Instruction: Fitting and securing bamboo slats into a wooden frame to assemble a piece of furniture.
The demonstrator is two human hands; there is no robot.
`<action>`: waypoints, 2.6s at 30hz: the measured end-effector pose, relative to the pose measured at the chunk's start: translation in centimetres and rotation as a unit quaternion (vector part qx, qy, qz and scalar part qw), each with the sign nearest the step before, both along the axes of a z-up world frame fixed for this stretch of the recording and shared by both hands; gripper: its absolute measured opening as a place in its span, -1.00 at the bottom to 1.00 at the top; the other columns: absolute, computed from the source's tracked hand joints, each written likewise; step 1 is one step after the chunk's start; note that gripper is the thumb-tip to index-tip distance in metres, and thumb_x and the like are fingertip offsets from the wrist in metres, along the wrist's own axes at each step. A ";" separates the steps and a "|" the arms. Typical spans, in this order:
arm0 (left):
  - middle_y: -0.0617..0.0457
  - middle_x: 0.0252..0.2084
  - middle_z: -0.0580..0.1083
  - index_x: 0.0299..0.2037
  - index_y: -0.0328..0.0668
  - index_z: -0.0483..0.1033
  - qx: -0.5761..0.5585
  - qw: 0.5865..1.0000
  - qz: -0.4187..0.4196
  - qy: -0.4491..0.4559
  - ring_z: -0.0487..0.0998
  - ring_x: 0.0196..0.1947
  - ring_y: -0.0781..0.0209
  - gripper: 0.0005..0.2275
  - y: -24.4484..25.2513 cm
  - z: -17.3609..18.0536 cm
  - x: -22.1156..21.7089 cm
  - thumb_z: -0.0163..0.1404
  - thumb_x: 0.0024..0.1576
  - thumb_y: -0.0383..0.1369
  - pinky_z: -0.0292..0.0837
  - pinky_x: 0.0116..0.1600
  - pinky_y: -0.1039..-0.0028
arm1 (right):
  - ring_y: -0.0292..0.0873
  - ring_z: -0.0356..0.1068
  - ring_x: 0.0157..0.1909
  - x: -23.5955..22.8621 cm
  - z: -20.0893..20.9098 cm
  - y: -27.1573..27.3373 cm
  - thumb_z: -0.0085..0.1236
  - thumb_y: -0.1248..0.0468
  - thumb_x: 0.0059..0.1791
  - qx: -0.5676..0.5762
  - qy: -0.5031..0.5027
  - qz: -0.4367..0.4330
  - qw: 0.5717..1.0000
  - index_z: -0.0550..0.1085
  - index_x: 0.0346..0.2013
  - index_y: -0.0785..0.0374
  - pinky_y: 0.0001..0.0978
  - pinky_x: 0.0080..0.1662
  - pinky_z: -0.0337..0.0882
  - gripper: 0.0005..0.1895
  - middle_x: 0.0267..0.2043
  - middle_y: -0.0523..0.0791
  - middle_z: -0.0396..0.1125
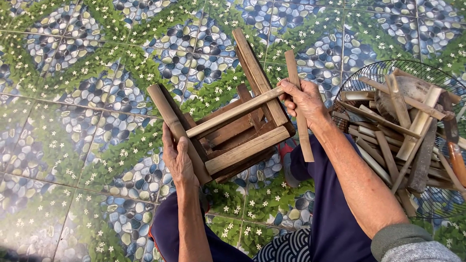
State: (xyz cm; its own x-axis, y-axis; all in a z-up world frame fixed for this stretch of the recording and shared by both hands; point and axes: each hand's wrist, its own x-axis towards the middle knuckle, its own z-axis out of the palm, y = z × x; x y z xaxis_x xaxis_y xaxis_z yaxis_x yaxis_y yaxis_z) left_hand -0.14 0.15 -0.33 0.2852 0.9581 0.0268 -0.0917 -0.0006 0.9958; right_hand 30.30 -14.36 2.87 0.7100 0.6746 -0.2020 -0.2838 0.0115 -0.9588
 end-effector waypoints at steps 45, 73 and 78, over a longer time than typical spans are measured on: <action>-0.51 0.41 0.13 0.51 -0.13 0.10 0.060 0.998 0.012 -0.014 0.09 0.41 -0.63 -0.43 -1.5 2.4 0.5 0.07 0.35 -0.29 0.10 0.39 -0.30 | -0.13 0.42 -0.32 -3.3 -0.6 -2.4 0.53 0.10 -0.20 -0.223 -0.327 0.005 0.918 0.18 0.28 0.15 -0.21 -0.23 0.42 -0.10 -0.28 -0.11 0.41; -0.34 0.47 0.13 0.28 0.31 0.48 0.164 0.964 0.000 0.210 0.14 0.39 -0.63 -0.66 -1.5 2.8 0.5 0.09 0.28 -0.25 0.11 0.38 -0.28 | -0.04 0.47 -0.33 -4.3 0.7 -2.9 0.38 0.17 -0.18 -0.249 -0.359 -0.010 0.900 0.23 0.30 0.11 -0.05 -0.27 0.43 -0.20 -0.38 -0.12 0.39; -0.30 0.47 0.16 0.04 0.42 0.62 0.125 0.965 0.016 0.228 0.22 0.37 -0.53 -0.78 -1.0 2.4 0.6 0.14 0.20 -0.22 0.16 0.41 -0.12 | 0.04 0.45 -0.35 -4.2 0.7 -2.3 0.37 0.23 -0.17 -0.219 -0.364 -0.010 0.905 0.24 0.30 0.29 -0.02 -0.28 0.49 -0.21 -0.37 -0.01 0.39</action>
State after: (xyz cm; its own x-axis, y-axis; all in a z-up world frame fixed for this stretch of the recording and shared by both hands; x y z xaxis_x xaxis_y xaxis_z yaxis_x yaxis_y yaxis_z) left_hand 0.50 -0.85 2.09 0.2913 0.9468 0.1365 0.3611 -0.2409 0.9008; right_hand 26.10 -16.69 3.54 0.7738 0.6283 0.0799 0.4218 -0.4171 -0.8050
